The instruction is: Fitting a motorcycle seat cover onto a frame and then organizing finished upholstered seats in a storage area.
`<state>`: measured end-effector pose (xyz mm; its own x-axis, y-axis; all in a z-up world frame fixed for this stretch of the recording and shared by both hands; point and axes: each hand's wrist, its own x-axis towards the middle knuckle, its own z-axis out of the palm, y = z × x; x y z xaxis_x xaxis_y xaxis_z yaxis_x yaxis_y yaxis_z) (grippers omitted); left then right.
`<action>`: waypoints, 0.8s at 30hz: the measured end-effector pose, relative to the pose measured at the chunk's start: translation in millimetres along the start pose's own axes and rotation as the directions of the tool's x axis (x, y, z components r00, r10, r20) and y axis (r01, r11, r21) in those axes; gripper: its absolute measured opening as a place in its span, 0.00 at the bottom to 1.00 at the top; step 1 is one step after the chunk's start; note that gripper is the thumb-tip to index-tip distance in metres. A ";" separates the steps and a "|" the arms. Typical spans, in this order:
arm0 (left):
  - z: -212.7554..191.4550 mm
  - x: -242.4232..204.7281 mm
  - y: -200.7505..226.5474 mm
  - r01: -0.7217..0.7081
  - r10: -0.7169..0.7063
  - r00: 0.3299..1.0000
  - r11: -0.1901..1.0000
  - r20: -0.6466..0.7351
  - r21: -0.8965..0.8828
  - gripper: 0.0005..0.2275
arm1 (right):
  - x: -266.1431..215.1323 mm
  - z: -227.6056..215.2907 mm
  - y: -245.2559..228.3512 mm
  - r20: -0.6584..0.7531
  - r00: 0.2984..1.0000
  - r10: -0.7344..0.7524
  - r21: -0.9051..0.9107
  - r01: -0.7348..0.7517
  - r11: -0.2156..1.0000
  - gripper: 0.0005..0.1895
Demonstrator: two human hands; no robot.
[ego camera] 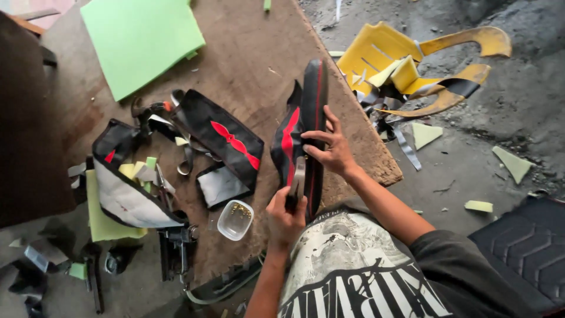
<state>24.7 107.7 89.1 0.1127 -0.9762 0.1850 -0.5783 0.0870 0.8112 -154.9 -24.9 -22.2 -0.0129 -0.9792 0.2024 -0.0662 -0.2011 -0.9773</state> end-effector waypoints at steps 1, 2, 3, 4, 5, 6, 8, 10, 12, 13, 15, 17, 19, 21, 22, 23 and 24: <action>11.1 0.3 -16.7 -0.003 0.003 1.000 1.000 -0.001 0.000 0.13 | -0.8 -0.5 1.5 -0.001 1.000 -0.003 0.000 0.003 1.000 0.19; 21.5 0.6 -33.4 -0.027 0.026 1.000 0.998 0.017 0.057 0.12 | -1.6 -0.5 2.6 0.003 1.000 0.001 -0.006 -0.001 1.000 0.19; 30.1 1.5 -50.4 -0.052 0.048 0.998 0.991 0.033 0.119 0.12 | -1.7 1.8 3.5 0.009 1.000 0.003 -0.007 -0.003 1.000 0.19; 26.9 5.1 -40.1 -0.056 0.053 0.998 0.991 0.028 0.124 0.12 | -1.9 2.6 3.2 0.009 1.000 -0.002 -0.002 0.002 1.000 0.19; 24.4 9.4 -30.6 -0.060 0.059 0.998 0.991 0.013 0.118 0.10 | -2.6 2.4 3.7 0.005 1.000 0.015 0.005 -0.015 1.000 0.19; 22.4 14.0 -21.5 -0.064 0.065 0.998 0.992 -0.002 0.113 0.09 | -2.9 2.1 4.7 0.002 0.999 0.033 0.013 -0.033 0.999 0.19; 12.8 12.7 2.6 -0.070 0.070 0.998 0.995 -0.001 0.066 0.08 | -2.3 0.1 2.3 0.002 0.999 0.043 0.018 -0.043 0.999 0.18; 15.0 10.8 -6.0 -0.079 0.080 0.997 0.997 -0.014 0.019 0.08 | -0.2 1.1 2.3 0.010 0.999 0.040 0.023 -0.041 0.999 0.18; 28.1 2.4 -40.1 -0.135 0.138 0.990 0.975 -0.002 0.176 0.09 | -0.8 1.5 -0.5 0.008 0.999 0.038 0.000 -0.038 0.999 0.19; 25.6 2.3 -35.5 -0.134 0.137 0.991 0.975 -0.008 0.178 0.09 | -2.7 2.8 -0.3 0.012 0.999 0.035 0.001 -0.035 0.999 0.19; 23.7 5.2 -25.3 -0.006 0.011 0.999 0.990 -0.039 0.139 0.08 | -4.4 1.0 -0.1 0.026 0.999 0.033 -0.017 -0.033 0.999 0.19; 17.1 5.2 -17.5 -0.003 0.005 0.999 0.998 -0.032 0.068 0.08 | 0.9 0.7 1.3 0.015 0.999 0.029 -0.001 -0.029 1.000 0.19; 18.8 3.6 -22.7 0.005 -0.005 0.999 1.000 -0.034 -0.002 0.07 | 0.9 0.2 0.2 0.016 1.000 0.022 0.018 -0.022 1.000 0.19; 30.3 4.8 -41.1 0.012 -0.017 0.999 0.995 0.038 0.104 0.08 | 0.6 -1.2 -3.3 0.020 1.000 0.017 0.011 -0.018 1.000 0.18; 23.6 3.8 -29.0 0.016 -0.019 0.999 0.994 0.030 0.105 0.08 | -3.4 0.0 -2.1 0.028 1.000 0.014 0.012 -0.014 1.000 0.18; 18.8 9.1 -18.7 0.058 -0.058 0.998 0.996 0.007 0.072 0.07 | -2.0 0.0 0.2 0.025 1.000 0.005 0.004 -0.005 1.000 0.18; 14.5 14.4 -8.2 0.099 -0.098 0.995 0.994 -0.013 0.039 0.07 | -0.3 -0.6 2.9 0.021 1.000 -0.003 -0.003 0.003 1.000 0.19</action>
<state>19.3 90.0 77.1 0.1796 -0.9774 0.1117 -0.5951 -0.0175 0.8034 -155.7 -25.2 -25.1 0.0084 -0.9789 0.2044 -0.0695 -0.2044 -0.9764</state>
